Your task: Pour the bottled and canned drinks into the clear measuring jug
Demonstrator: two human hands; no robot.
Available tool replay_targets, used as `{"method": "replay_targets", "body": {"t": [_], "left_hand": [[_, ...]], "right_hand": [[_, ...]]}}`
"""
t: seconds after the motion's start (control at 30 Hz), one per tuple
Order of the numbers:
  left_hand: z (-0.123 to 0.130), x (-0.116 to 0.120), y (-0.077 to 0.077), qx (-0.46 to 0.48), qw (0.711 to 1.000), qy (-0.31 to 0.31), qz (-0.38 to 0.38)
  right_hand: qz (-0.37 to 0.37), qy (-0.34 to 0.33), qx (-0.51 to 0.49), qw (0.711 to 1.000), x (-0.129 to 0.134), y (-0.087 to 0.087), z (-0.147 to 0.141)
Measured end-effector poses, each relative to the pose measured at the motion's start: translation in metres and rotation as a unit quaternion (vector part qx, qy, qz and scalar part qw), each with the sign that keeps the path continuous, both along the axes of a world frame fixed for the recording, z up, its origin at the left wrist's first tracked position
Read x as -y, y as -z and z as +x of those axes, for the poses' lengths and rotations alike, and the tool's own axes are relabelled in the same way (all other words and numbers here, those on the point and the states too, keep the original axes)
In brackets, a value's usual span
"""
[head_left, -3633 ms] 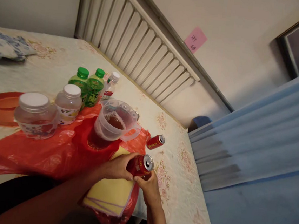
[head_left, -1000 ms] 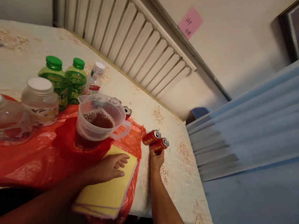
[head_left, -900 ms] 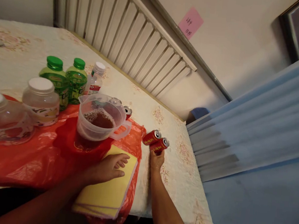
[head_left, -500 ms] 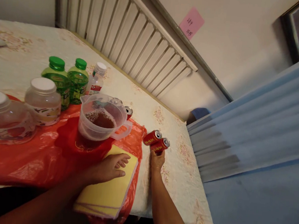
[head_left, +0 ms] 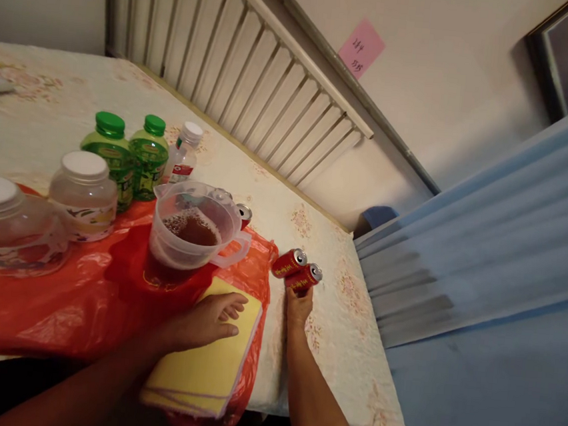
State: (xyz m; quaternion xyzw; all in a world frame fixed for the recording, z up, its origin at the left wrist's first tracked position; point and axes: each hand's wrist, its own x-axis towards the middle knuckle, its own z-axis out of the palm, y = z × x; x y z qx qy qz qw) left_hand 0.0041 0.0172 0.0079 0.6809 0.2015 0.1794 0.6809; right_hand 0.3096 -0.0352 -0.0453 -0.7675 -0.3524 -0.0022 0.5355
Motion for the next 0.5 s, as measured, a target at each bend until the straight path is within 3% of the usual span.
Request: {"method": "replay_targets", "body": {"t": [0.17, 0.5], "left_hand": [[-0.0005, 0.001, -0.0016, -0.001, 1.0, -0.004, -0.004], [0.0, 0.0004, 0.0003, -0.001, 1.0, -0.003, 0.0]], "right_hand": [[-0.013, 0.079, -0.006, 0.997, 0.0003, 0.0013, 0.0], [-0.015, 0.075, -0.017, 0.997, -0.0005, -0.0009, -0.0021]]}}
